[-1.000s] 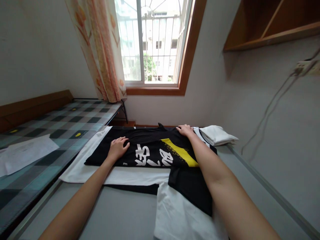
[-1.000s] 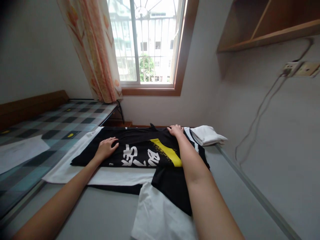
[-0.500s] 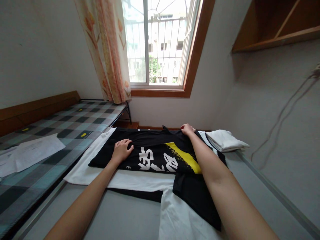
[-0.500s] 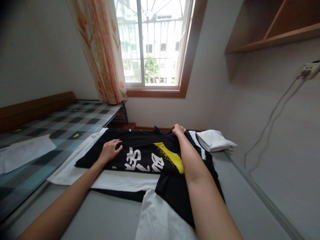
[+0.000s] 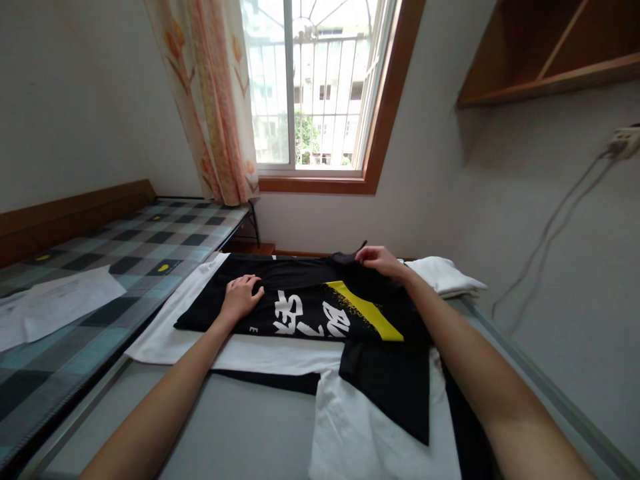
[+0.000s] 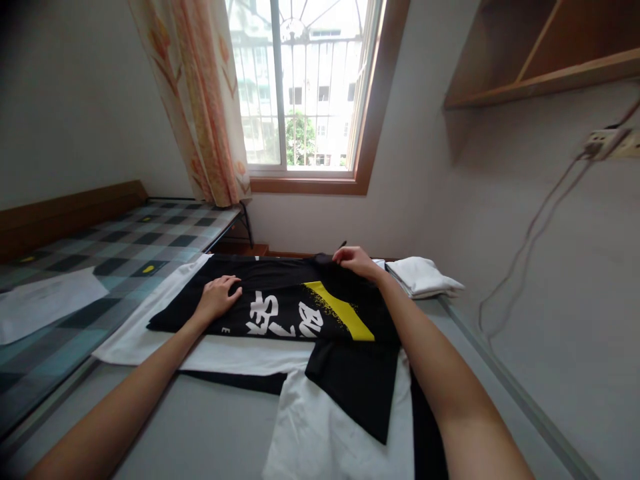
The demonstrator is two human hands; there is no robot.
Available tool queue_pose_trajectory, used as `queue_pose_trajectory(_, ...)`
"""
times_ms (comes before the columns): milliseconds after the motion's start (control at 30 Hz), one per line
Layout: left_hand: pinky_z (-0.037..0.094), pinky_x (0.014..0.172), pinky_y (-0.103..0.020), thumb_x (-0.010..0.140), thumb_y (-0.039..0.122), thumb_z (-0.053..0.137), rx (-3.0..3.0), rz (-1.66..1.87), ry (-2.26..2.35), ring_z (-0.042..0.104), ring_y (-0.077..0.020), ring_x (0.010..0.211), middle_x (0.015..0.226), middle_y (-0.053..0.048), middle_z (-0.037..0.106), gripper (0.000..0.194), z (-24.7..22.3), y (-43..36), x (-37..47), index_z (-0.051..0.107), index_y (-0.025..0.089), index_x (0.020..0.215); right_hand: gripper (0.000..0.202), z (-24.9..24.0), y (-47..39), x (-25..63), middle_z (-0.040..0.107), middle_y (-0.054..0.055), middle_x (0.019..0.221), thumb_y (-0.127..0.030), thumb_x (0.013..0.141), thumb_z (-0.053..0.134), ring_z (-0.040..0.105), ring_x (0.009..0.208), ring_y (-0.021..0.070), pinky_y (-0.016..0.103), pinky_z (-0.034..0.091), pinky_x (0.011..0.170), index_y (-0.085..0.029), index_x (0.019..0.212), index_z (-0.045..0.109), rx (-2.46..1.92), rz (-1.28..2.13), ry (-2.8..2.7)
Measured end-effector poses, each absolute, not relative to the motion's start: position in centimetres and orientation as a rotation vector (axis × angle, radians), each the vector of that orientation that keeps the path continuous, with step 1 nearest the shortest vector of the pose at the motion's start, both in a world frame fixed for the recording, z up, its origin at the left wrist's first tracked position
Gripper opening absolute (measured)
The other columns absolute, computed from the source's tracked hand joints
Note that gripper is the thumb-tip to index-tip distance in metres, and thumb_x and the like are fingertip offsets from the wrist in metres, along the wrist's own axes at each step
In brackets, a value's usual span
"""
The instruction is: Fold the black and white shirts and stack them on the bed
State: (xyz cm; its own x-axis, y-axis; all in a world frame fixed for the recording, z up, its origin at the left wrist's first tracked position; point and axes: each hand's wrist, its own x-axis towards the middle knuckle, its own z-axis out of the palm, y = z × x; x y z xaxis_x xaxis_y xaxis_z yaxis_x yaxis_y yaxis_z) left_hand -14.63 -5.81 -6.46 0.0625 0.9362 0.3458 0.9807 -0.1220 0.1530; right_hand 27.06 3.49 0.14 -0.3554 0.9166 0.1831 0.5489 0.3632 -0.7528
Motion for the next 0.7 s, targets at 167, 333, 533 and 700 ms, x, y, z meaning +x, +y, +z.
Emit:
queue_pose_trajectory(167,0.039,0.1,-0.041,0.091,0.039,0.048,-2.187,-0.531,-2.011,0.057,-0.0266,0.116,0.125,-0.009,0.064,0.033,-6.3,-5.9,-14.5,0.065,0.023,0.114,0.025,-1.0,0.4,29.0,0.073,0.005,0.085,-0.033,0.082,0.06,0.068,0.078,0.018,0.028,0.053,0.073,-0.018,0.101,0.064,-1.437,1.041,-2.08)
queue_pose_trajectory(333,0.039,0.1,-0.041,0.091,0.039,0.047,-2.194,-0.546,-2.01,0.057,-0.0273,0.116,0.124,-0.009,0.064,0.034,-6.2,-6.0,-14.5,0.066,0.023,0.114,0.047,-1.0,2.3,26.3,0.069,0.015,0.11,-0.049,0.088,0.058,0.066,0.097,0.0231,0.034,0.052,0.086,-0.015,0.12,0.059,-1.855,0.586,-1.805)
queue_pose_trajectory(533,0.039,0.1,-0.041,0.091,0.039,0.048,-2.204,-0.546,-2.011,0.057,-0.0274,0.116,0.124,-0.01,0.064,0.034,-6.0,-6.0,-14.5,0.066,0.022,0.114,0.045,-0.9,4.3,22.6,0.048,0.017,0.14,-0.051,0.078,0.071,0.044,0.13,0.0384,0.055,0.034,0.101,-0.028,0.117,0.069,-2.292,0.185,-1.994)
queue_pose_trajectory(700,0.038,0.101,-0.041,0.091,0.038,0.049,-2.209,-0.557,-2.007,0.057,-0.0271,0.115,0.123,-0.01,0.064,0.033,-6.1,-6.0,-14.5,0.066,0.022,0.114,0.05,0.0,5.8,21.0,0.06,0.012,0.13,-0.028,0.076,0.074,0.047,0.127,0.035,0.056,0.032,0.103,-0.031,0.125,0.064,-2.249,0.168,-2.303)
